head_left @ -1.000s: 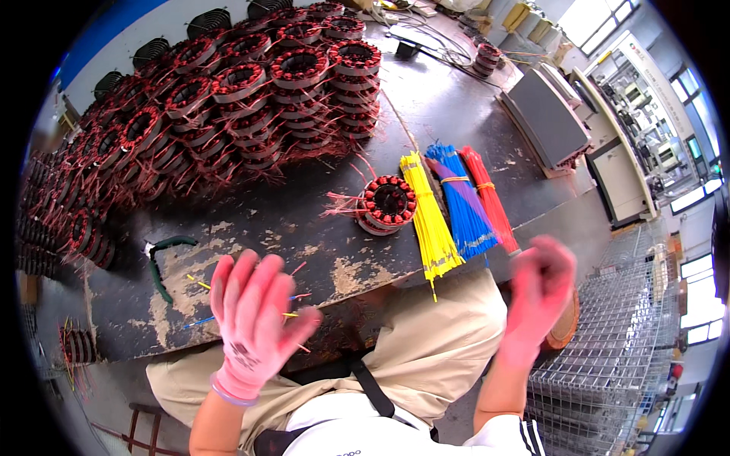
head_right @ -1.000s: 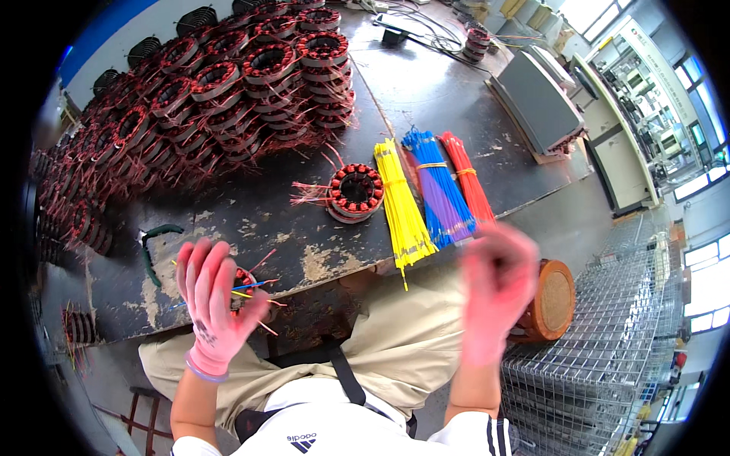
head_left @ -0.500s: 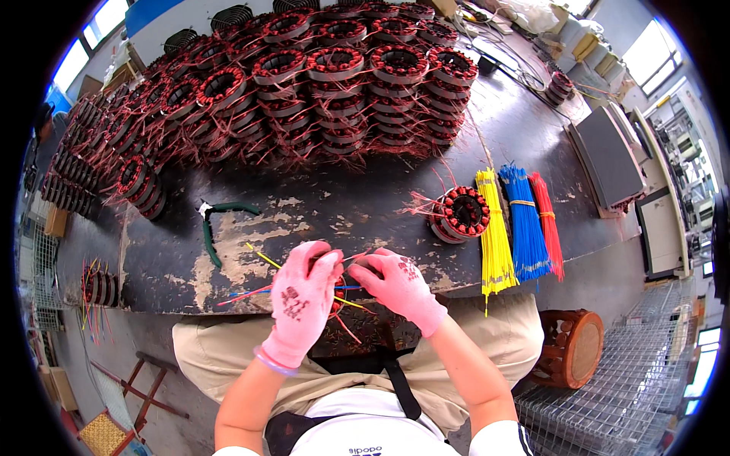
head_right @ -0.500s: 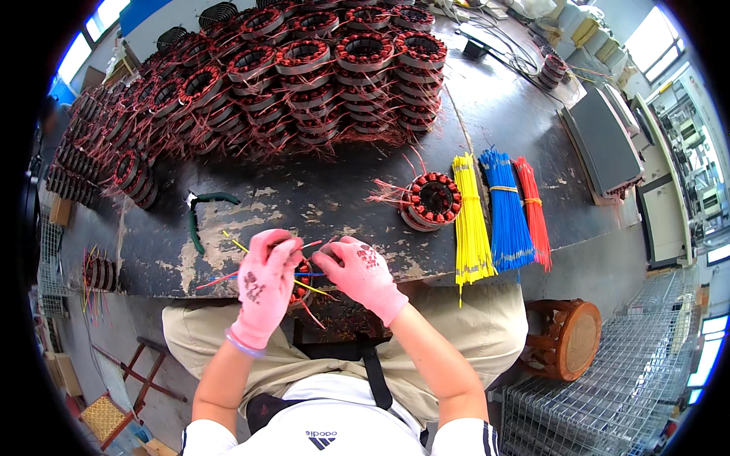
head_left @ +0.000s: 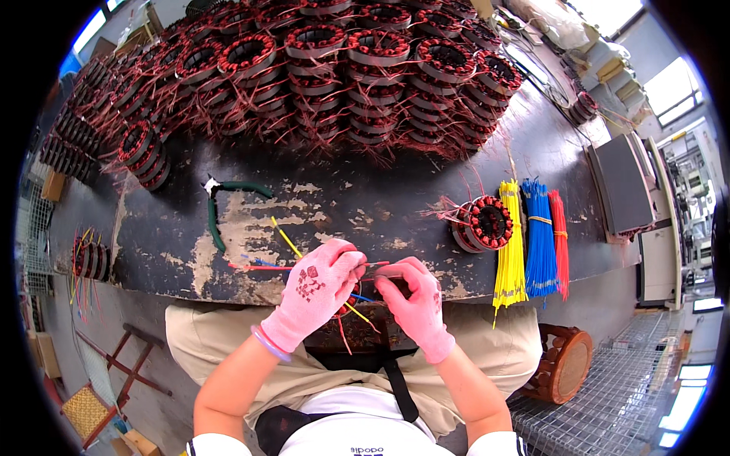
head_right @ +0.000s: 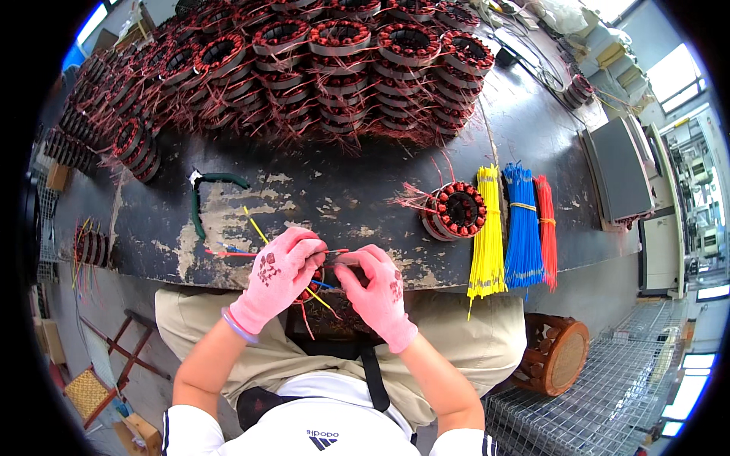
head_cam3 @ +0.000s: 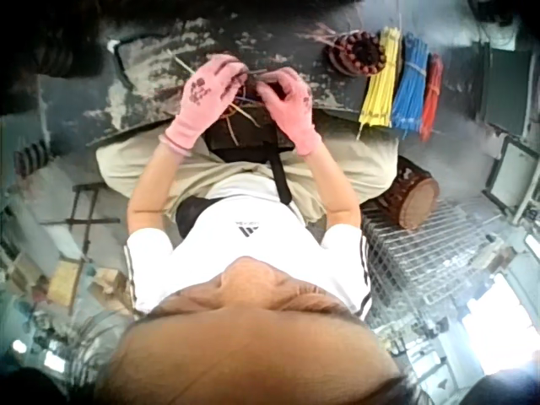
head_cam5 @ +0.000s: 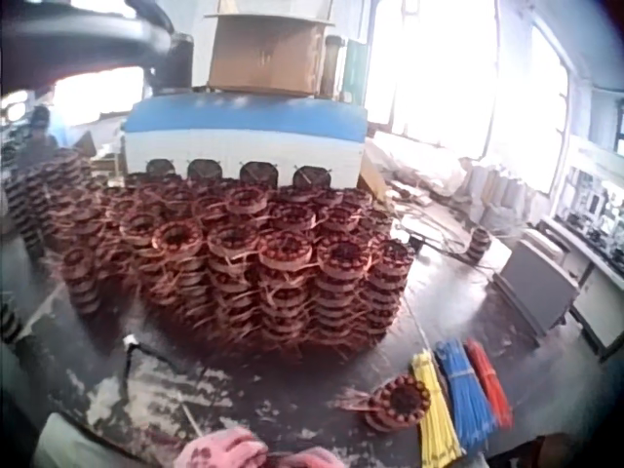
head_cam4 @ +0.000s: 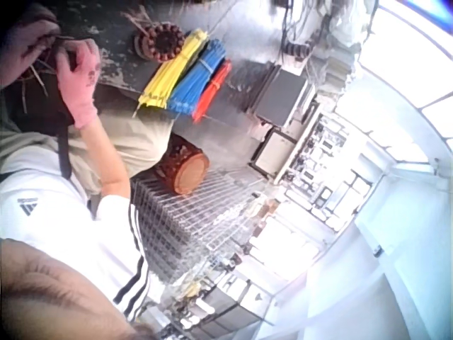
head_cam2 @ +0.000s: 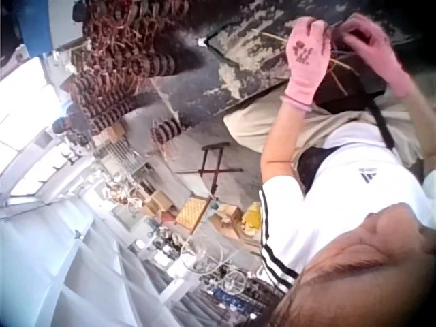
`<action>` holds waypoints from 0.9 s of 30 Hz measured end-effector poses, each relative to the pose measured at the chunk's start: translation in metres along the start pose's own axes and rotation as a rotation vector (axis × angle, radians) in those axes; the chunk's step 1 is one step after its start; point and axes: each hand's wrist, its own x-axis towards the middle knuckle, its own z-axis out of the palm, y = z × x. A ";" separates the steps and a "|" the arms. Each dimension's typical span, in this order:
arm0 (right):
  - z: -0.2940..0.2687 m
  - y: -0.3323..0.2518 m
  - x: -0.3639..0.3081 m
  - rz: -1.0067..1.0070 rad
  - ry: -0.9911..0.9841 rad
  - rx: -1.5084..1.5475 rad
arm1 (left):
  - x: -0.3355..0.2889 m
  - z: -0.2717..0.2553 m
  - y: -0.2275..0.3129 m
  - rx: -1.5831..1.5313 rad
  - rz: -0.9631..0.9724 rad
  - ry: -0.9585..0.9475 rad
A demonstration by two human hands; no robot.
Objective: The person inserts colored wires into a motor stator and secures them by hand with zip ties. They then use pliers to tighten and cut the ends of the zip ties.
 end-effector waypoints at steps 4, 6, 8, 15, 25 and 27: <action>-0.002 -0.001 0.000 -0.182 0.105 -0.125 | 0.002 -0.002 -0.004 -0.027 0.059 -0.042; -0.007 -0.003 0.002 -0.174 0.049 -0.150 | 0.003 -0.005 -0.003 -0.033 0.046 -0.091; -0.011 -0.001 0.008 -0.190 0.011 -0.111 | 0.006 -0.009 -0.003 -0.024 0.052 -0.140; -0.021 -0.007 0.017 -0.329 -0.039 -0.213 | 0.013 -0.020 0.022 0.172 0.015 -0.196; -0.024 -0.005 0.018 -0.071 -0.176 0.001 | 0.007 -0.005 0.022 0.091 -0.037 -0.142; -0.025 -0.008 0.019 -0.053 -0.194 0.008 | 0.005 -0.003 0.022 0.058 -0.026 -0.102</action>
